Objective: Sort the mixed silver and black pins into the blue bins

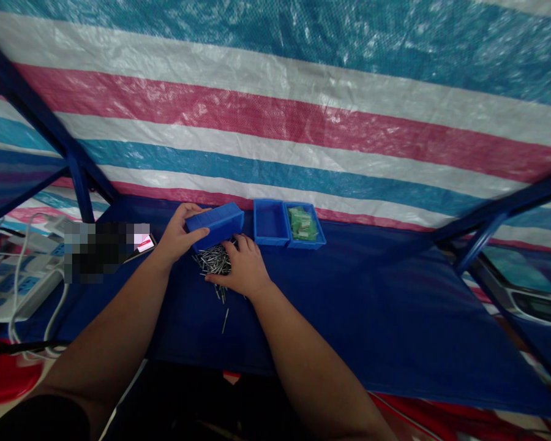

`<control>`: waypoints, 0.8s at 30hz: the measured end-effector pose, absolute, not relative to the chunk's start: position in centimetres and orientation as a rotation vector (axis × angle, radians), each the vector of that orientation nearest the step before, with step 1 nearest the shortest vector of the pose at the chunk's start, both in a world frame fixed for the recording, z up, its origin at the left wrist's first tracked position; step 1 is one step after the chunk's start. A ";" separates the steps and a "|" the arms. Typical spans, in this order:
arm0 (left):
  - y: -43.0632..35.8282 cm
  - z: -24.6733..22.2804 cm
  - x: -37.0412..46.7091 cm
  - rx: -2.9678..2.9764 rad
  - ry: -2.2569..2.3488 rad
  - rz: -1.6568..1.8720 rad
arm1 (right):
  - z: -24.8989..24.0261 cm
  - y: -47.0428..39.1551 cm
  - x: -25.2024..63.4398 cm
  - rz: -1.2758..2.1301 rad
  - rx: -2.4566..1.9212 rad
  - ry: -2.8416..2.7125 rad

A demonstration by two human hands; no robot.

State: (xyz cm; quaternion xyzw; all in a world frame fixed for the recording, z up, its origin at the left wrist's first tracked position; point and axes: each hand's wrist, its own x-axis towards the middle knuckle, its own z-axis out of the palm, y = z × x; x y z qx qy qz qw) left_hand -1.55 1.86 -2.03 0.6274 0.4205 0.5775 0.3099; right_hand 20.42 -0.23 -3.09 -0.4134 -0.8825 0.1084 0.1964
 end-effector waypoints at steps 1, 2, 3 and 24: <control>1.9 -2.1 -1.6 1.656 1.110 1.526 | -3.0 -0.2 20.5 0.306 -1.154 -2.473; 1.9 -2.2 -1.6 1.651 1.107 1.529 | -2.8 -0.2 20.5 0.311 -1.151 -2.474; 2.0 -2.3 -1.6 1.645 1.103 1.537 | -2.7 -0.2 20.6 0.319 -1.148 -2.475; 2.2 -1.9 -1.4 1.406 1.083 1.746 | -3.0 -0.2 20.6 0.343 -1.164 -2.490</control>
